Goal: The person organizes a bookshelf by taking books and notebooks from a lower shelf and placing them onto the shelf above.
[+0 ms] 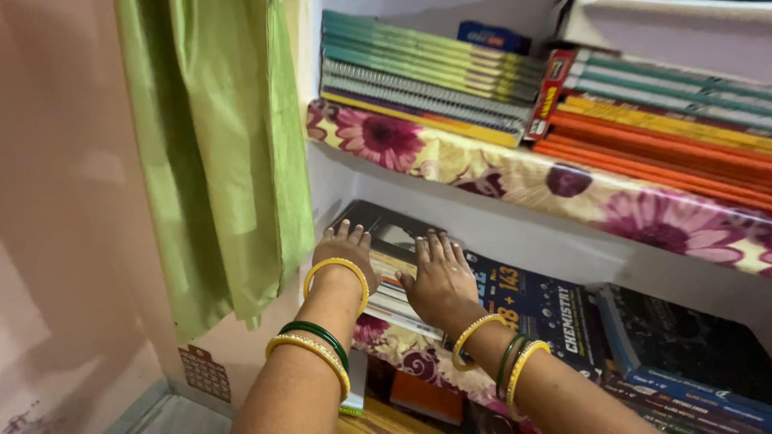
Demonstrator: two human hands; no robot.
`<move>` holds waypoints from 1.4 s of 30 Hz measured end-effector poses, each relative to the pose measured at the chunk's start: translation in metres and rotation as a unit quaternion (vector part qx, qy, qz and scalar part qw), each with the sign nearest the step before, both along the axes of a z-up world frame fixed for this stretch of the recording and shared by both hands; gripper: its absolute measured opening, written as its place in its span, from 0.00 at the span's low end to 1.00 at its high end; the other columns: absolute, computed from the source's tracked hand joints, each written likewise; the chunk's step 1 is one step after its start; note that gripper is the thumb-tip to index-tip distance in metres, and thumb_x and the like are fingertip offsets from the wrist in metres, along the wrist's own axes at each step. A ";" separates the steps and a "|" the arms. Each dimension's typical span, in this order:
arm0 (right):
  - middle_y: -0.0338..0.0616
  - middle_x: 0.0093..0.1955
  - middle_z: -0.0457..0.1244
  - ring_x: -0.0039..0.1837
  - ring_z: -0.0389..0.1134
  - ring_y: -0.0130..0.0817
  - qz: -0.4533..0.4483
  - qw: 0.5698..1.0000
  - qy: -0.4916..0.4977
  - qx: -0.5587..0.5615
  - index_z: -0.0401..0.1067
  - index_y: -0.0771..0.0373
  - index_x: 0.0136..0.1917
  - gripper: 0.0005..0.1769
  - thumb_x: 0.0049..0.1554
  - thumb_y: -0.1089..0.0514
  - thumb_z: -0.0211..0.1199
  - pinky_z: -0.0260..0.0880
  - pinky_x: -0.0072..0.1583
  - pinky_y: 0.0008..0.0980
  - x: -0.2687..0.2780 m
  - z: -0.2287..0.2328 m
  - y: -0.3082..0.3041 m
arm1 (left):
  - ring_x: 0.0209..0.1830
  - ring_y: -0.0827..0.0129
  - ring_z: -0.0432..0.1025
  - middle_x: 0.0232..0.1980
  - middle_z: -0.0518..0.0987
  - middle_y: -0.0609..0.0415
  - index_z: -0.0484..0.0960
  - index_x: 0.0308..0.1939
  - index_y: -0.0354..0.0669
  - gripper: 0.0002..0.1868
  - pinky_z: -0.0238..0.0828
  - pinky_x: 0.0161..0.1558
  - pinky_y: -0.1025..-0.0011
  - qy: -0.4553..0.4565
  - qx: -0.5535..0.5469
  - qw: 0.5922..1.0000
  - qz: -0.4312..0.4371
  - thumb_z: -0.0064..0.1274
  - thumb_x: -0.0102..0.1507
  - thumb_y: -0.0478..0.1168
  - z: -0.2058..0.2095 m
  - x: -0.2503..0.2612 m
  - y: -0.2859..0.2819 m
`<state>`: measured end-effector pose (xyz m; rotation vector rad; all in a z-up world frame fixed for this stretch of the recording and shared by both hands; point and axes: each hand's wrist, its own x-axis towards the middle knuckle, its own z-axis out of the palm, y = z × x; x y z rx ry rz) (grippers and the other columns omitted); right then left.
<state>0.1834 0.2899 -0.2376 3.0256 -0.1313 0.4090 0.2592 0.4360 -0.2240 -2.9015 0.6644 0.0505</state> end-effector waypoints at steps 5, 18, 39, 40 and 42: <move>0.57 0.83 0.39 0.85 0.31 0.53 -0.022 0.997 0.066 -0.021 0.45 0.67 0.80 0.43 0.64 0.36 0.47 0.29 0.80 0.49 0.033 -0.025 0.000 | 0.86 0.58 0.32 0.86 0.39 0.55 0.43 0.82 0.48 0.48 0.29 0.81 0.57 0.018 -0.008 1.000 -0.011 0.43 0.67 0.66 -0.028 0.039 -0.004; 0.50 0.85 0.36 0.86 0.33 0.49 -0.043 0.994 0.100 0.024 0.45 0.60 0.81 0.45 0.61 0.35 0.53 0.33 0.81 0.47 0.125 -0.075 -0.029 | 0.84 0.56 0.34 0.85 0.38 0.54 0.40 0.82 0.46 0.40 0.33 0.79 0.58 -0.005 -0.016 0.998 -0.057 0.40 0.69 0.48 -0.115 0.139 -0.034; 0.51 0.46 0.72 0.49 0.75 0.46 -0.029 0.994 0.038 -0.098 0.75 0.60 0.52 0.09 0.59 0.61 0.57 0.76 0.48 0.42 0.161 -0.116 -0.044 | 0.54 0.57 0.81 0.51 0.86 0.49 0.89 0.45 0.51 0.11 0.81 0.47 0.63 -0.077 -0.095 0.992 -0.032 0.51 0.67 0.36 -0.127 0.161 -0.059; 0.52 0.45 0.71 0.48 0.75 0.46 -0.018 0.992 0.051 -0.113 0.77 0.58 0.48 0.08 0.57 0.62 0.58 0.75 0.47 0.41 0.161 -0.117 -0.046 | 0.54 0.57 0.81 0.51 0.86 0.49 0.89 0.45 0.51 0.11 0.81 0.47 0.63 -0.078 -0.094 0.992 -0.032 0.51 0.67 0.36 -0.121 0.159 -0.054; 0.52 0.44 0.72 0.46 0.76 0.45 -0.018 0.992 0.041 -0.115 0.77 0.59 0.48 0.09 0.58 0.62 0.57 0.76 0.46 0.41 0.154 -0.116 -0.049 | 0.55 0.58 0.80 0.52 0.85 0.45 0.89 0.46 0.50 0.10 0.78 0.53 0.64 -0.057 -0.118 0.991 -0.036 0.55 0.63 0.38 -0.110 0.157 -0.047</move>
